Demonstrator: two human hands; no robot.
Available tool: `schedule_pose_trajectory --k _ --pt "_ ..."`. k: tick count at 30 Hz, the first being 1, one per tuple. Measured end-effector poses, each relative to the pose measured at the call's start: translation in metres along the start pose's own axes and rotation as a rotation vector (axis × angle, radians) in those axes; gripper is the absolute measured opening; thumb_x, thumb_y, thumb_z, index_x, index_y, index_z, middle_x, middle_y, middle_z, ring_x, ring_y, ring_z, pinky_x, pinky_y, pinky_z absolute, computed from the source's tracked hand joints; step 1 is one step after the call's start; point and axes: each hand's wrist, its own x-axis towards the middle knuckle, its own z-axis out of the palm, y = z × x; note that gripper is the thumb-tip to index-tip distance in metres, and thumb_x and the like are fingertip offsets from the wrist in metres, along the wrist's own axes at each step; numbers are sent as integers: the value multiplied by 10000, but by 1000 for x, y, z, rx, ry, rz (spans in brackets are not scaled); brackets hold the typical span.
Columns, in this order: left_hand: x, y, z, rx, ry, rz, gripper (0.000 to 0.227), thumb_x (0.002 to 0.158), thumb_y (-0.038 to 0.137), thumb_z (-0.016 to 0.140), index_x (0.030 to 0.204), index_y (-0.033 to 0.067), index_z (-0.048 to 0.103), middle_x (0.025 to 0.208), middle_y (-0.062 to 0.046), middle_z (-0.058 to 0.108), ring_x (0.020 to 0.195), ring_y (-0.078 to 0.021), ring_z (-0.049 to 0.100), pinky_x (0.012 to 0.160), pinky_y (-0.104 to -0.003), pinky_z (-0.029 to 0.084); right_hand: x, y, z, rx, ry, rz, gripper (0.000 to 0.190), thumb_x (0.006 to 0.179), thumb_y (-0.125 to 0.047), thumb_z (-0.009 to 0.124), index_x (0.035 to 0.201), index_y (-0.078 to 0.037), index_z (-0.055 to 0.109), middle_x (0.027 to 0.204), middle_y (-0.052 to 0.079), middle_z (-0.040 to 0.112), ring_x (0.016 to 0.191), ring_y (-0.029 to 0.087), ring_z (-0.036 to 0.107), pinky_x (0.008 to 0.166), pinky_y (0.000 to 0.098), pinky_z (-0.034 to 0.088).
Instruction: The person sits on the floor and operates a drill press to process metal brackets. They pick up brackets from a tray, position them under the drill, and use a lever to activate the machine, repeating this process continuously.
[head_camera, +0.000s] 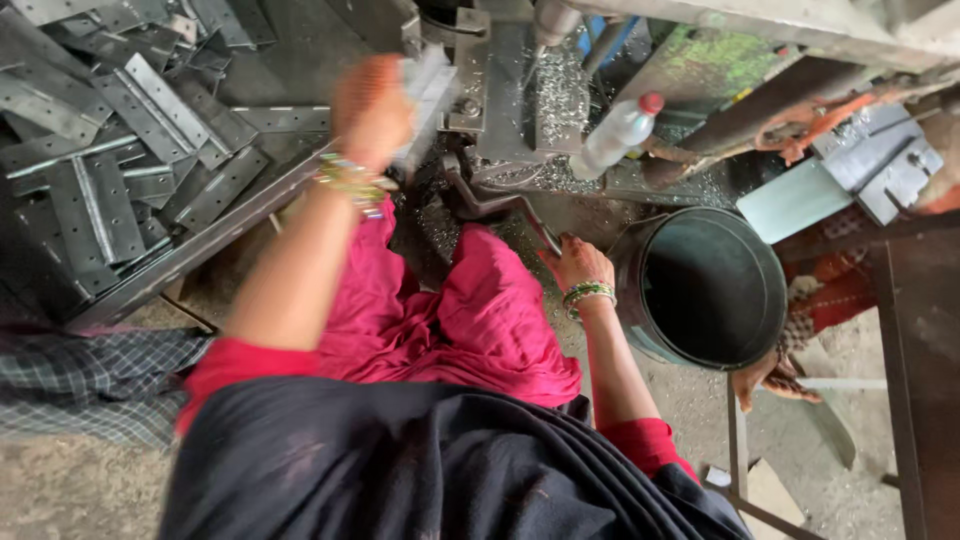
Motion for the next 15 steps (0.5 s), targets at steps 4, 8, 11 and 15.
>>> schedule_pose_trajectory --k 4,8,11,15 --pt "-3 56 112 68 251 339 221 855 25 622 1067 3 679 919 -212 708 857 -421 689 735 -542 545 -3 -1 -3 27 0 -12 462 919 -546 652 1079 -114 701 973 164 753 939 381 719 768 514 562" --pt "-41 74 149 343 171 347 277 881 52 623 1142 7 703 1222 -252 678 1111 -394 603 843 -486 518 -6 -3 -7 24 5 -20 485 898 -564 646 1112 -131 688 958 172 748 927 386 715 754 517 562" --pt "-58 78 138 563 -147 289 224 897 188 634 1033 44 738 1223 -161 690 1336 -365 512 998 -548 411 -3 -2 -12 20 -22 -41 490 902 -560 644 1106 -117 685 959 178 749 924 391 716 755 517 563" --pt "-46 79 125 599 -231 283 249 886 229 618 1028 84 763 1264 -144 687 1381 -344 467 1082 -577 319 10 8 -2 -19 -24 -50 497 919 -568 644 1086 -102 690 967 189 752 927 393 723 773 520 565"
